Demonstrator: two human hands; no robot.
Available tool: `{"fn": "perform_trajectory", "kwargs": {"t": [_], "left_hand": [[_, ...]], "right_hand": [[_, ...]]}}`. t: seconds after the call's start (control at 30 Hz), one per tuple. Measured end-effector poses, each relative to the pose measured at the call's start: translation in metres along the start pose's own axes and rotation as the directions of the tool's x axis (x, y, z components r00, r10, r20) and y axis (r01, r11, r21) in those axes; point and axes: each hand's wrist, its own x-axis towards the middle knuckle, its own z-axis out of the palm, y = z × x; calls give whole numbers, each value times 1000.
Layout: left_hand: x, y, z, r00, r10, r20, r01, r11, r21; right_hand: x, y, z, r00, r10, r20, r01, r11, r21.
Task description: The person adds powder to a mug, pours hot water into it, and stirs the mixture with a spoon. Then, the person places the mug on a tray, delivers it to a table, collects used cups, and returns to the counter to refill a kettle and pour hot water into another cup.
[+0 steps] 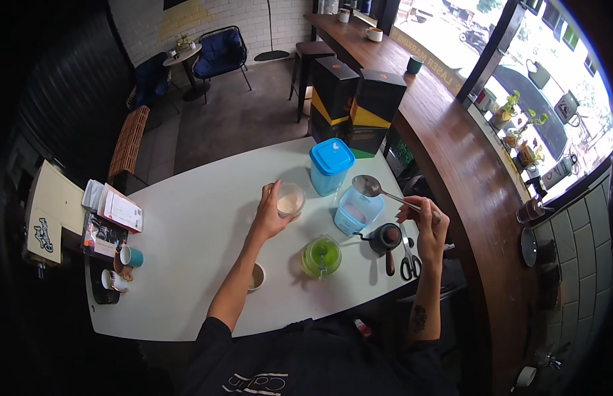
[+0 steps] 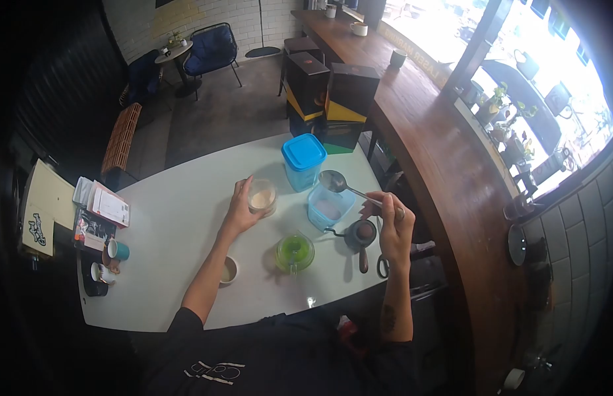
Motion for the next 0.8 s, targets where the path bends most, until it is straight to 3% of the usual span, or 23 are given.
{"fn": "perform_trajectory", "kwargs": {"t": [0.2,0.33,0.4,0.57,0.63,0.73,0.8], "left_hand": [[8,10,0,1000,-21,17,22,995,-94],[-13,19,-5,1000,-19,-6,19,996,-83],[-43,30,-17,990,-85,-109,78,995,-69],[-142,43,-78,934,-355,-45,349,932,-96],[-172,54,-92,850,-525,41,524,851,39],[-202,44,-77,843,-534,-63,534,845,-10],[-203,36,-62,819,-572,-44,567,819,-91]], "right_hand": [[2,20,-15,989,118,89,-104,983,-149],[10,47,5,978,209,-15,-204,931,-302],[14,55,10,978,210,9,-193,914,-357],[19,69,20,990,141,-30,-139,887,-440],[21,72,21,988,155,-21,-148,891,-430],[24,71,21,989,140,-37,-140,866,-479],[24,83,21,993,113,-39,-119,880,-460]]}}
